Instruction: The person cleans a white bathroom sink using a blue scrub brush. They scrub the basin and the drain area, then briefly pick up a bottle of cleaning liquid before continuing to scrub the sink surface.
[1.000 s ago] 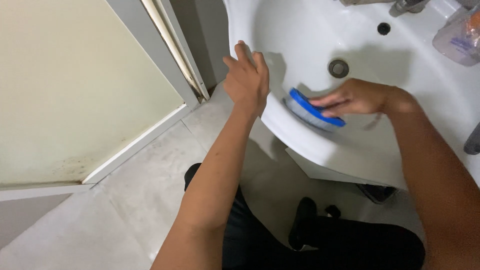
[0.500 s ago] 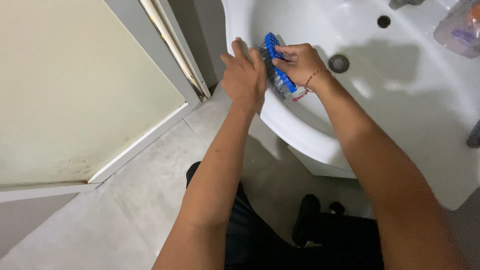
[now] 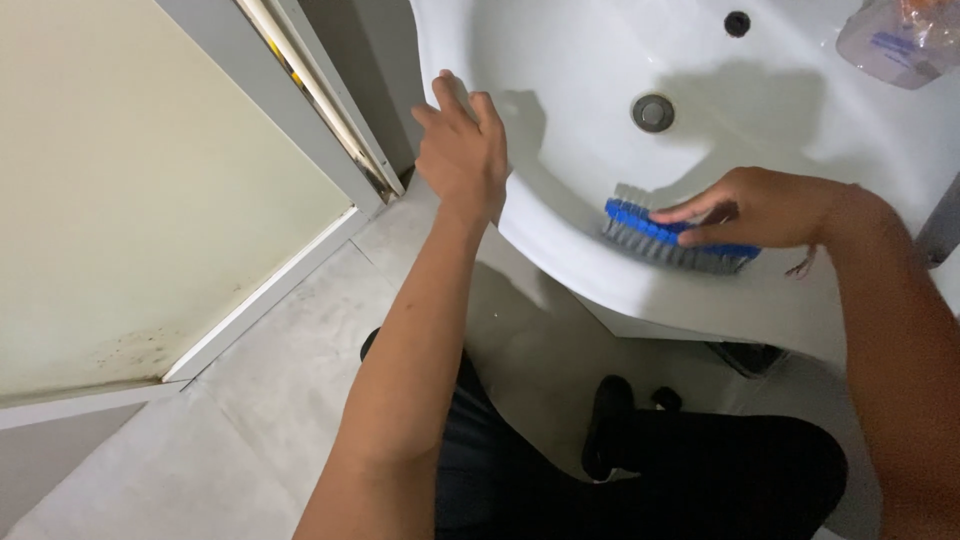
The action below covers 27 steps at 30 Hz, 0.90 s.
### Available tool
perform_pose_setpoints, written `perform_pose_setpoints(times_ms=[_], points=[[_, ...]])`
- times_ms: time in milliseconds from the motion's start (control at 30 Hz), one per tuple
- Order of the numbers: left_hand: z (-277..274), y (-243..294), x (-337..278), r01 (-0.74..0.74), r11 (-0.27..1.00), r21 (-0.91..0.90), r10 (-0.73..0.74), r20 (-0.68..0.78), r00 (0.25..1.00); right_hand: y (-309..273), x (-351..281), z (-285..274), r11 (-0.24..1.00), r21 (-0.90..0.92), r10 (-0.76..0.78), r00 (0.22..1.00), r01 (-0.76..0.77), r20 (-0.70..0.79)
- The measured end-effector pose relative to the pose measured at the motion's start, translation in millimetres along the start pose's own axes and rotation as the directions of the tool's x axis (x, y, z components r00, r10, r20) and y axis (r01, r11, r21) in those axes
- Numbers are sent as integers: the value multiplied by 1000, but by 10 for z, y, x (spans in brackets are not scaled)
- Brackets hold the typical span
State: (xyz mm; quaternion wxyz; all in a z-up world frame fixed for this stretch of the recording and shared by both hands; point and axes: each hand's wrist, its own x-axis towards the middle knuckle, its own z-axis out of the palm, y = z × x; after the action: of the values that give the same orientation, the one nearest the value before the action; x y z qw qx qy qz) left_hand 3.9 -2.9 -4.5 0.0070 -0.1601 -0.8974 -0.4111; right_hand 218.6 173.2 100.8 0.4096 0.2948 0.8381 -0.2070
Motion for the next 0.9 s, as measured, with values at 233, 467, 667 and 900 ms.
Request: perform_pose_setpoints(times_ms=[233,467,667,900], points=[[-18,13,24,51,998,28,-52,54,997,61,791,78,1000,31,1,986,4,-169],[-48,15,38,18,998,59,-21,48,999,402,1367,60,995,-98,-41,866,-10,-499],[60,-91,45,-32,999,36,32,1,999,730,1893,123,925,-367,-150,795,-96,-587],[-83,51,3,31,999,13,-32,33,999,772,1252,76,835,-453,128,912,-311,-390]])
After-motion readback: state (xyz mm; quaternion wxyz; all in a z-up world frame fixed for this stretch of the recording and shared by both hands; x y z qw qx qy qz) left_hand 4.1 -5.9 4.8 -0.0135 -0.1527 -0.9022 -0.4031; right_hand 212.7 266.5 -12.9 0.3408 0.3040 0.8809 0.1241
